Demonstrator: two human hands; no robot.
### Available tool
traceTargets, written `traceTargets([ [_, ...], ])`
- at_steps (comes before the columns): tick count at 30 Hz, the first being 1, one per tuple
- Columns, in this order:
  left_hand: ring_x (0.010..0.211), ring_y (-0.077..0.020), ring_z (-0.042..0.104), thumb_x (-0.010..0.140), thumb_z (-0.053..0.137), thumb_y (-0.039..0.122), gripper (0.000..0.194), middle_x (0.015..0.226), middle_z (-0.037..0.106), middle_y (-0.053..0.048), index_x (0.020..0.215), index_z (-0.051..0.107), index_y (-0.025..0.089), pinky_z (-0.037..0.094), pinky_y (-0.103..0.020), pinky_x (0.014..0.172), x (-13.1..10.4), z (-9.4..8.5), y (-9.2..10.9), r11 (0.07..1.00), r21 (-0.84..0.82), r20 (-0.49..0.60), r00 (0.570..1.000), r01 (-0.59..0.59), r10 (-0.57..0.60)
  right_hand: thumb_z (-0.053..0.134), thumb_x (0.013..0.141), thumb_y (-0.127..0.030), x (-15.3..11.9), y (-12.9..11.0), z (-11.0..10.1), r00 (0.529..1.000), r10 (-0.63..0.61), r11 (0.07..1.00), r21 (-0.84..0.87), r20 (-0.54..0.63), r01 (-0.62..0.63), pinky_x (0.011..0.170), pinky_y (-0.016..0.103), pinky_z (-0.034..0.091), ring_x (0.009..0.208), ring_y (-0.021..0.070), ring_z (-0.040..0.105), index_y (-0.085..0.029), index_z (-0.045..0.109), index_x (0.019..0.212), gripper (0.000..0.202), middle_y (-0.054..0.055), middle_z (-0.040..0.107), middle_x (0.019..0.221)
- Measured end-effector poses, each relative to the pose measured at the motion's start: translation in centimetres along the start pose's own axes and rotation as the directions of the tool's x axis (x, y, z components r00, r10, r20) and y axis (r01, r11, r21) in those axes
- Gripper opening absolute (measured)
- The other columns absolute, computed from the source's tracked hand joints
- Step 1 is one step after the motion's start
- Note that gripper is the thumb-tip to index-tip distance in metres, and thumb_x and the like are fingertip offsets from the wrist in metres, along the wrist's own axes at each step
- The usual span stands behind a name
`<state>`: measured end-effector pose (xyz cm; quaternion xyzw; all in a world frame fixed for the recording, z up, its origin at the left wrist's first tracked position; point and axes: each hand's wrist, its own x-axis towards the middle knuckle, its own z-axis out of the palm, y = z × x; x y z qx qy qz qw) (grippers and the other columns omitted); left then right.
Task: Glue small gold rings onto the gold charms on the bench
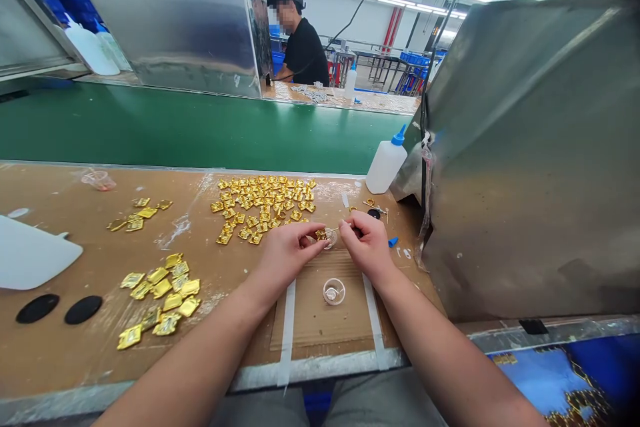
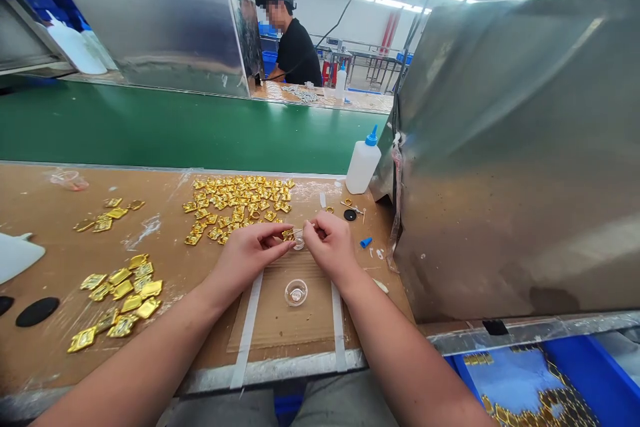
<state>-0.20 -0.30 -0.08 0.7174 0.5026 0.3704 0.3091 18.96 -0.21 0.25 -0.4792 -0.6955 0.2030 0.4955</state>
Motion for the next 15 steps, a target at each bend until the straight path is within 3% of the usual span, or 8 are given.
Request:
traceTargets([
  [6,0.067,-0.0174,0.065,0.084,0.082,0.034,0.026,0.082,0.078,-0.001,0.109,0.081,0.026,0.052,-0.032,0.070,0.1,-0.5,-0.1,0.998,0.049,-0.024,0.999,-0.039,0.040,0.055,0.087,-0.029,0.3,0.8,-0.4,0.992,0.071,0.996,-0.040,-0.104,-0.076,0.057,0.030,0.025,0.057,0.0130,0.035,-0.023,0.036,0.058,0.035,-0.004,0.036,0.058],
  [12,0.068,-0.0184,0.065,0.085,0.081,0.034,0.028,0.078,0.077,-0.001,0.112,0.081,0.025,0.051,-0.033,0.071,0.1,-0.6,-0.2,0.999,0.032,0.002,1.000,0.019,-0.020,0.060,0.080,-0.024,0.4,1.5,0.1,0.984,0.150,0.938,-0.327,0.093,-0.112,0.056,0.030,0.020,0.057,0.0131,0.038,-0.022,0.039,0.057,0.031,-0.003,0.044,0.057],
  [15,0.069,-0.0183,0.065,0.087,0.079,0.034,0.027,0.079,0.076,-0.001,0.112,0.081,0.026,0.049,-0.033,0.071,0.1,-0.2,-0.4,0.999,0.031,0.035,0.999,0.016,-0.017,0.061,0.078,-0.024,0.4,1.5,0.4,0.971,0.194,0.926,-0.353,0.138,-0.135,0.055,0.030,0.018,0.056,0.0131,0.038,-0.021,0.041,0.055,0.031,-0.003,0.044,0.056],
])
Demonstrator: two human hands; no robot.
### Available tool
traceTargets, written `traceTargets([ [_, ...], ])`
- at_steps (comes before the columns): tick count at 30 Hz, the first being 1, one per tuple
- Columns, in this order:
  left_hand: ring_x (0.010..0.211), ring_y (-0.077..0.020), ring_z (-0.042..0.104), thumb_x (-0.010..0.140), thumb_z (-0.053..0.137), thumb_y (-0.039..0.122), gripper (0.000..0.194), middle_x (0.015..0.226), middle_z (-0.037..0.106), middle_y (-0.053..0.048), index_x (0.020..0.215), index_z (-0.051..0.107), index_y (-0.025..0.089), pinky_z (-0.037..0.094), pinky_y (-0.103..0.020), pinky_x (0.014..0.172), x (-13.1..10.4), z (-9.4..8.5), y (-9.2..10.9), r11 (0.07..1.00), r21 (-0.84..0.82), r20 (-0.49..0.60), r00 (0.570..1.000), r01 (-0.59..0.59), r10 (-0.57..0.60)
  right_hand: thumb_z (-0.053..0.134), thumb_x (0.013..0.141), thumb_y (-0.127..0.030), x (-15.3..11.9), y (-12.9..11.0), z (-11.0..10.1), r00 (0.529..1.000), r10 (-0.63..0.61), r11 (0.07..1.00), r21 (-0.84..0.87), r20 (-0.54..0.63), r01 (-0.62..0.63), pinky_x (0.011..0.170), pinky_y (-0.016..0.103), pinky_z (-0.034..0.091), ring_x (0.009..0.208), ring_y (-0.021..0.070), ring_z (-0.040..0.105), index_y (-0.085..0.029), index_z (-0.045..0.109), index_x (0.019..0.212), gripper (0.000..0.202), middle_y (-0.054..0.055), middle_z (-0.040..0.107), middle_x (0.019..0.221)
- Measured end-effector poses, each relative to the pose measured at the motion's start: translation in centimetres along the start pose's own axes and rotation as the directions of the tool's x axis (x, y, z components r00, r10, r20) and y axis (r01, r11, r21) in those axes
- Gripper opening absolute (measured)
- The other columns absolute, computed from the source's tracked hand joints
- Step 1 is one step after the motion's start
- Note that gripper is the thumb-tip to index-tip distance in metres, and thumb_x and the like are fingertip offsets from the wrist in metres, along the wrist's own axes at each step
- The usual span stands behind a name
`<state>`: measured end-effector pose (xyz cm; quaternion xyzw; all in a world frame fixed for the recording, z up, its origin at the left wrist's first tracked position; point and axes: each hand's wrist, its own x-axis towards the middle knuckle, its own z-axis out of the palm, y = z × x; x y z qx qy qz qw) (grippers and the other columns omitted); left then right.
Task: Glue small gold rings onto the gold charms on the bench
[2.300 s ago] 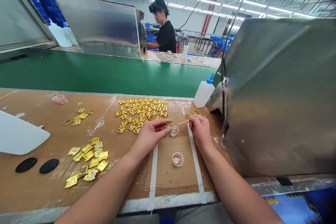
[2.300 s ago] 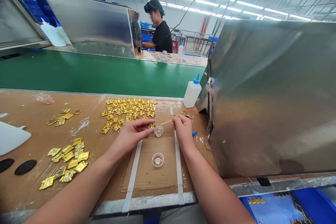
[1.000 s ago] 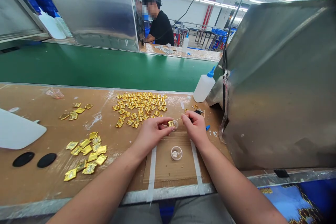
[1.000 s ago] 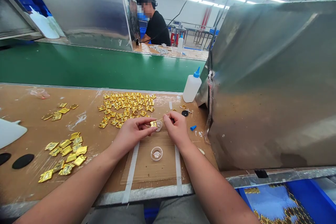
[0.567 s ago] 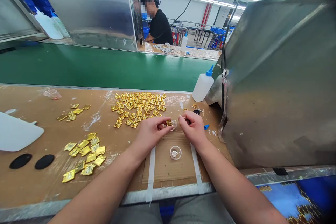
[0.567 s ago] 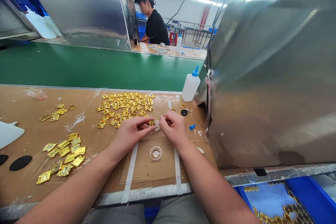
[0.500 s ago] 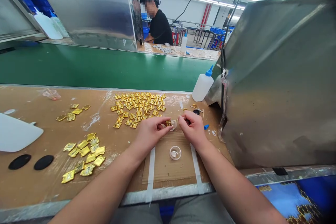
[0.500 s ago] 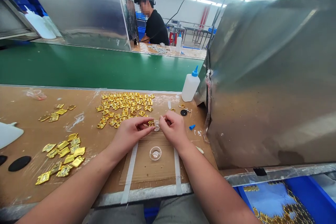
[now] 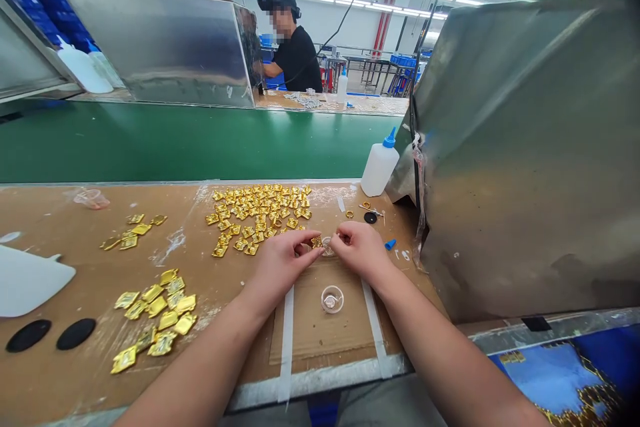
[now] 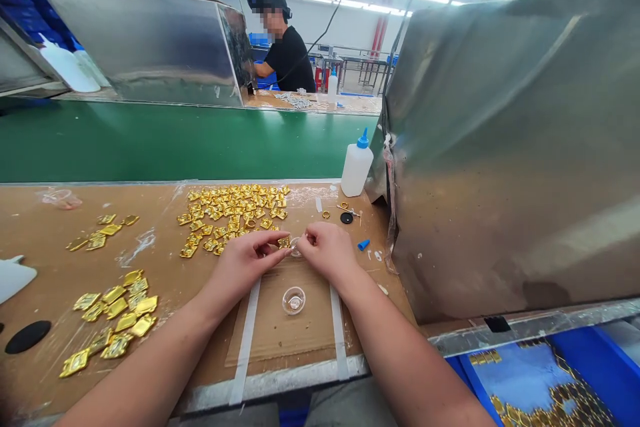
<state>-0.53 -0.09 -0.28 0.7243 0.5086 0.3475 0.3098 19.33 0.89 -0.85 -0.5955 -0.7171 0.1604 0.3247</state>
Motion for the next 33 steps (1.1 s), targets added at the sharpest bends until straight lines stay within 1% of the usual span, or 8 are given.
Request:
traceTargets([
  [3,0.070,-0.0183,0.065,0.087,0.078,0.033,0.026,0.081,0.077,-0.001,0.113,0.080,0.027,0.049,-0.032,0.071,0.0,0.2,-0.1,1.000,0.016,0.022,0.999,-0.025,0.025,0.059,0.078,-0.024,0.1,0.2,0.3,0.998,0.042,0.995,0.086,0.043,-0.045,0.055,0.029,0.019,0.055,0.0125,0.037,-0.021,0.040,0.054,0.031,-0.004,0.040,0.054],
  [5,0.071,-0.0187,0.065,0.087,0.077,0.033,0.027,0.083,0.077,-0.001,0.113,0.080,0.027,0.049,-0.032,0.071,0.0,0.2,-0.1,0.999,0.019,0.025,0.999,-0.037,0.036,0.057,0.078,-0.025,0.2,0.5,0.5,0.997,0.061,0.981,0.182,0.052,-0.069,0.055,0.029,0.020,0.055,0.0122,0.035,-0.021,0.040,0.053,0.031,-0.005,0.037,0.053],
  [9,0.072,-0.0190,0.066,0.087,0.078,0.034,0.027,0.084,0.078,-0.001,0.114,0.080,0.027,0.050,-0.033,0.071,0.0,0.0,-0.2,0.999,0.024,0.010,0.999,-0.047,0.047,0.055,0.077,-0.028,0.6,0.9,0.5,0.992,0.123,0.918,0.381,-0.019,-0.107,0.055,0.028,0.020,0.056,0.0115,0.032,-0.022,0.037,0.053,0.031,-0.006,0.031,0.054],
  [13,0.073,-0.0185,0.065,0.089,0.078,0.036,0.026,0.090,0.079,0.000,0.115,0.080,0.031,0.049,-0.033,0.073,0.0,-0.1,-0.5,0.994,0.075,-0.002,0.997,-0.078,0.078,0.051,0.079,-0.033,0.9,0.7,-0.1,0.981,0.169,0.885,0.454,-0.095,-0.109,0.055,0.028,0.021,0.057,0.0114,0.029,-0.024,0.030,0.055,0.033,-0.005,0.027,0.057],
  [17,0.073,-0.0181,0.064,0.090,0.077,0.036,0.026,0.093,0.079,0.001,0.116,0.079,0.032,0.049,-0.033,0.074,0.0,0.0,-0.8,0.990,0.105,0.003,0.995,-0.095,0.095,0.054,0.079,-0.036,0.9,0.3,-0.5,0.976,0.195,0.822,0.559,-0.100,-0.107,0.055,0.028,0.024,0.056,0.0116,0.030,-0.024,0.032,0.055,0.035,-0.005,0.030,0.056],
  [23,0.077,-0.0189,0.065,0.091,0.077,0.037,0.027,0.098,0.080,0.001,0.117,0.078,0.031,0.050,-0.034,0.078,-0.1,-0.1,-0.7,0.989,0.127,0.009,0.997,-0.079,0.079,0.055,0.080,-0.040,0.6,-0.5,-0.2,0.993,0.114,0.826,0.559,-0.040,-0.072,0.057,0.029,0.023,0.058,0.0115,0.029,-0.023,0.035,0.055,0.037,-0.005,0.029,0.057],
  [28,0.078,-0.0188,0.066,0.091,0.078,0.037,0.027,0.101,0.081,0.001,0.117,0.078,0.031,0.051,-0.035,0.079,0.0,-0.1,-0.6,0.988,0.135,0.011,0.997,-0.080,0.079,0.054,0.082,-0.041,0.4,-0.6,0.0,0.995,0.096,0.847,0.526,-0.026,-0.068,0.058,0.029,0.023,0.059,0.0115,0.031,-0.023,0.036,0.057,0.036,-0.005,0.030,0.058],
  [33,0.077,-0.0176,0.066,0.090,0.079,0.031,0.026,0.102,0.081,0.002,0.116,0.078,0.031,0.052,-0.034,0.080,-0.1,-0.1,-0.4,0.986,0.143,-0.004,0.996,-0.082,0.084,0.055,0.083,-0.041,0.4,-0.4,0.1,0.996,0.088,0.864,0.498,-0.019,-0.067,0.059,0.028,0.024,0.059,0.0113,0.032,-0.022,0.037,0.058,0.036,-0.006,0.031,0.059],
])
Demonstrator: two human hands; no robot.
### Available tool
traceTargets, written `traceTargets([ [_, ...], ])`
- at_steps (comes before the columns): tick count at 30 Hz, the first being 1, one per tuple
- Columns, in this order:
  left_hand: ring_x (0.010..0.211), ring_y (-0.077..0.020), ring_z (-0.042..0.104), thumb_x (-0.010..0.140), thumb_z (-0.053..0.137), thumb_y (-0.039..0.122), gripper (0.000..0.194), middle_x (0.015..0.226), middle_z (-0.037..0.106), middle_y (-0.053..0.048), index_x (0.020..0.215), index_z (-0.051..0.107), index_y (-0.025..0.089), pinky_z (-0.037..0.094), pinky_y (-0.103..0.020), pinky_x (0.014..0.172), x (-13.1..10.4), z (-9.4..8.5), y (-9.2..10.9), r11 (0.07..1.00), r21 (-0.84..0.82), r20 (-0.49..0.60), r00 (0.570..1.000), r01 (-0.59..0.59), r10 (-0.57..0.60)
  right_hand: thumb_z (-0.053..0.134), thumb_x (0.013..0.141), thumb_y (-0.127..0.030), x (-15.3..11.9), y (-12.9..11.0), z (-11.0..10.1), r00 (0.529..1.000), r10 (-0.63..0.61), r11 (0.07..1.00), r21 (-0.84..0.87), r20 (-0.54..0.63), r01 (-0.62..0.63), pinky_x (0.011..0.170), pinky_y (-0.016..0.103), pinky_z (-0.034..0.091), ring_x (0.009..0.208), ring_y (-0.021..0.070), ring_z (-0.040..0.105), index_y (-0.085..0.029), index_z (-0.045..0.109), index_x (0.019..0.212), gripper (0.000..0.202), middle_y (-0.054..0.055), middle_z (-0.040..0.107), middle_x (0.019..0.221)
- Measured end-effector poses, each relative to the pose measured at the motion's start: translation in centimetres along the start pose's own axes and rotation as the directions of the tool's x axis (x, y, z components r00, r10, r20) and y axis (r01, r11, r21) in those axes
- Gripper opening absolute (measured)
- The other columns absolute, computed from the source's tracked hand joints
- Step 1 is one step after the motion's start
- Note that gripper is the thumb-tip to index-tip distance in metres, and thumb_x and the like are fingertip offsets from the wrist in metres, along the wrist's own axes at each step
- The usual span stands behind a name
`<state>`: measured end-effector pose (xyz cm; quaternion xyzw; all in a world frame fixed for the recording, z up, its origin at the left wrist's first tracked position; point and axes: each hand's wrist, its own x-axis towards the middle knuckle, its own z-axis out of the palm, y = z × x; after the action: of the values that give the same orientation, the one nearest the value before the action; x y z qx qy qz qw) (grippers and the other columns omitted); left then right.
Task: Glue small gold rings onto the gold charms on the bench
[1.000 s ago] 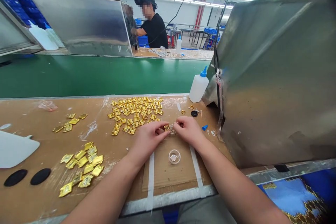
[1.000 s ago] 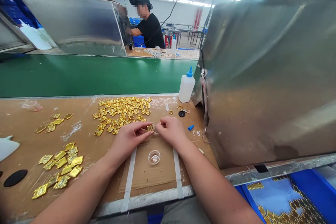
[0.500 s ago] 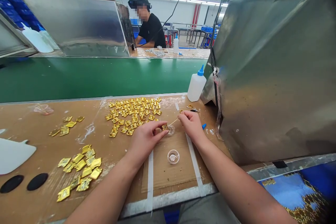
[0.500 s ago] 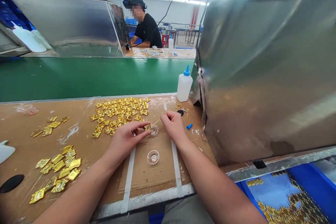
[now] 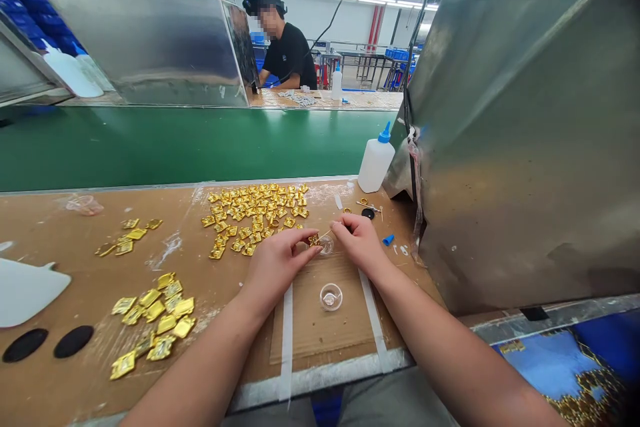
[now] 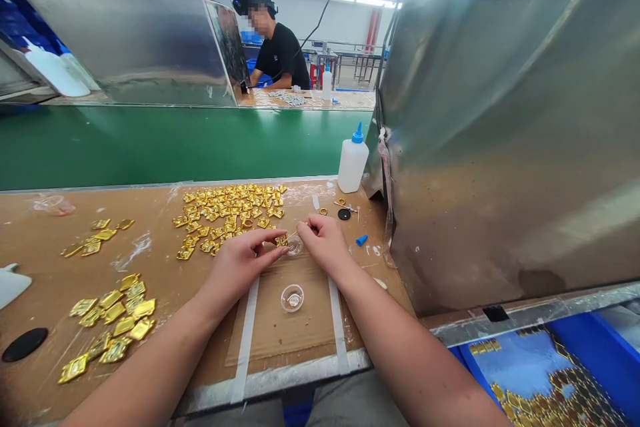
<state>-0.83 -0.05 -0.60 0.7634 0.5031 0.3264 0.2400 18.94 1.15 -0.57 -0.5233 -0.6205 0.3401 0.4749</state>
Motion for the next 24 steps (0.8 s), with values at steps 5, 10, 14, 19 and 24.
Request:
traceTargets([
  [5,0.078,-0.0175,0.066,0.090,0.079,0.031,0.026,0.101,0.081,0.002,0.116,0.078,0.031,0.052,-0.033,0.080,-0.11,-0.10,0.00,1.000,-0.002,0.004,1.000,0.010,-0.010,0.054,0.086,-0.043,0.00,0.06,-0.04,1.000,-0.011,1.000,0.002,0.001,0.011,0.060,0.028,0.025,0.060,0.0114,0.033,-0.022,0.039,0.059,0.038,-0.006,0.033,0.059],
  [10,0.079,-0.0178,0.067,0.091,0.078,0.033,0.026,0.101,0.081,0.002,0.116,0.078,0.032,0.052,-0.034,0.080,-0.02,-0.07,-0.07,1.000,0.005,0.005,1.000,0.023,-0.023,0.055,0.085,-0.042,0.02,0.08,0.01,1.000,-0.015,1.000,-0.011,0.004,0.015,0.060,0.028,0.025,0.060,0.0116,0.034,-0.022,0.040,0.059,0.036,-0.006,0.033,0.059],
  [14,0.079,-0.0181,0.067,0.090,0.079,0.033,0.026,0.101,0.081,0.002,0.116,0.078,0.031,0.052,-0.034,0.081,-0.07,-0.09,-0.04,1.000,0.010,0.005,1.000,0.027,-0.027,0.054,0.087,-0.043,0.00,0.12,0.02,1.000,-0.028,1.000,-0.003,-0.006,0.028,0.060,0.028,0.026,0.061,0.0119,0.035,-0.022,0.040,0.060,0.037,-0.006,0.034,0.060],
  [19,0.077,-0.0182,0.067,0.090,0.078,0.034,0.026,0.100,0.081,0.001,0.116,0.078,0.030,0.052,-0.035,0.081,-0.02,-0.18,0.17,0.999,0.012,0.014,0.999,0.034,-0.034,0.055,0.087,-0.042,-0.09,0.02,0.03,0.999,-0.040,0.999,-0.036,0.001,0.040,0.060,0.028,0.026,0.061,0.0121,0.035,-0.022,0.041,0.060,0.036,-0.006,0.035,0.059],
  [24,0.076,-0.0182,0.066,0.090,0.077,0.036,0.025,0.098,0.080,0.001,0.115,0.079,0.030,0.051,-0.034,0.079,0.13,-0.30,0.34,0.998,0.009,0.008,0.998,0.056,-0.056,0.054,0.089,-0.043,0.02,0.12,-0.28,0.997,-0.057,0.998,-0.028,-0.059,0.055,0.059,0.028,0.026,0.060,0.0121,0.035,-0.022,0.040,0.061,0.038,-0.005,0.034,0.060],
])
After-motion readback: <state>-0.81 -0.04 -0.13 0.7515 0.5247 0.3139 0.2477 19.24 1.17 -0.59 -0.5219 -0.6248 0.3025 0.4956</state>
